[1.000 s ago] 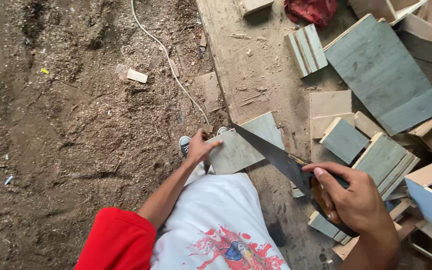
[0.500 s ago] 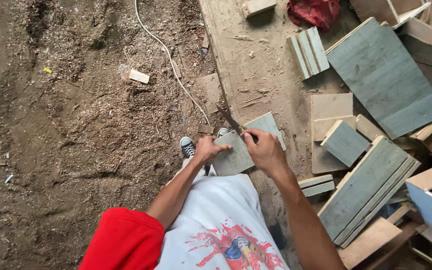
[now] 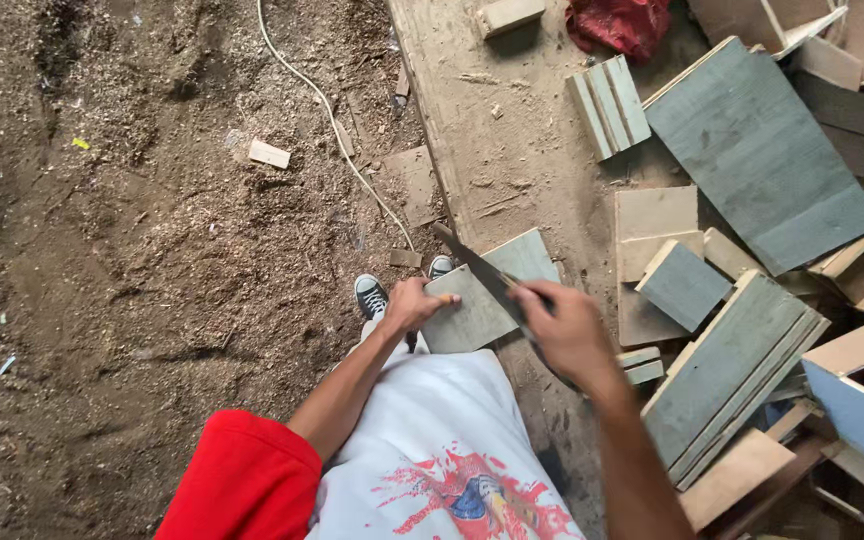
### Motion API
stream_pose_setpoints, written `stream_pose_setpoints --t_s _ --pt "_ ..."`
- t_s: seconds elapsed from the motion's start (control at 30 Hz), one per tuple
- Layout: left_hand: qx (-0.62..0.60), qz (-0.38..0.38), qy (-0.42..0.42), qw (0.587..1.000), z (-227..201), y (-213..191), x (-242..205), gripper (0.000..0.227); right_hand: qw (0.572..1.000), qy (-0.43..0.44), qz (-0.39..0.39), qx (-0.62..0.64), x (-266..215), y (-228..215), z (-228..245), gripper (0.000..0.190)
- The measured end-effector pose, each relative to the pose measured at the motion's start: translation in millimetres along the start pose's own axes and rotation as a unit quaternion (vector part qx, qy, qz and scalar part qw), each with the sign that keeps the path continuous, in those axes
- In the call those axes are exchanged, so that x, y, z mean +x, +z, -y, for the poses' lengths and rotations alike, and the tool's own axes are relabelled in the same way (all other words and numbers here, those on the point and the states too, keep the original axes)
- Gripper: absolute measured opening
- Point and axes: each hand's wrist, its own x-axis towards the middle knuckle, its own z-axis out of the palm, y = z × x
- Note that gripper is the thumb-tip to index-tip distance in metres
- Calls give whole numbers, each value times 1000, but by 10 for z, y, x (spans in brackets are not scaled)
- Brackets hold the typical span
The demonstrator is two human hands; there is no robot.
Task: The person uses a hand saw to cut a small rectangular piece of wood placed on a wooden workbench. They hold the wood steady with the left hand and saw with the right hand, completing the cut and separating the piece.
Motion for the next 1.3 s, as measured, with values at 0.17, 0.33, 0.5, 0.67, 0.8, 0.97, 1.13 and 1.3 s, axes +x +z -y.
stream_pose_setpoints --t_s 0.17,0.33,0.5,0.67,0.8,0.97,1.13,1.3 --pt "12 -7 -4 1000 88 14 25 87 996 20 35 -76 346 344 46 32" --pt "15 -26 22 999 133 14 68 76 999 25 33 21 -343 -464 274 29" --pt "47 11 19 999 90 43 218 72 971 190 51 133 -467 -701 81 27" --pt "58 2 -3 998 176 61 165 81 999 -20 -2 26 134 195 -227 28" --pt "75 28 2 997 78 11 160 82 999 8 15 27 105 65 3 28" --pt "102 40 32 993 301 -95 216 87 965 84 109 224 -307 -719 150 30" --pt "124 17 33 992 195 -62 489 88 986 134 66 67 -83 -350 -14 29" --pt "126 44 -18 991 160 -50 387 89 996 -67 -51 15 350 448 -8 29"
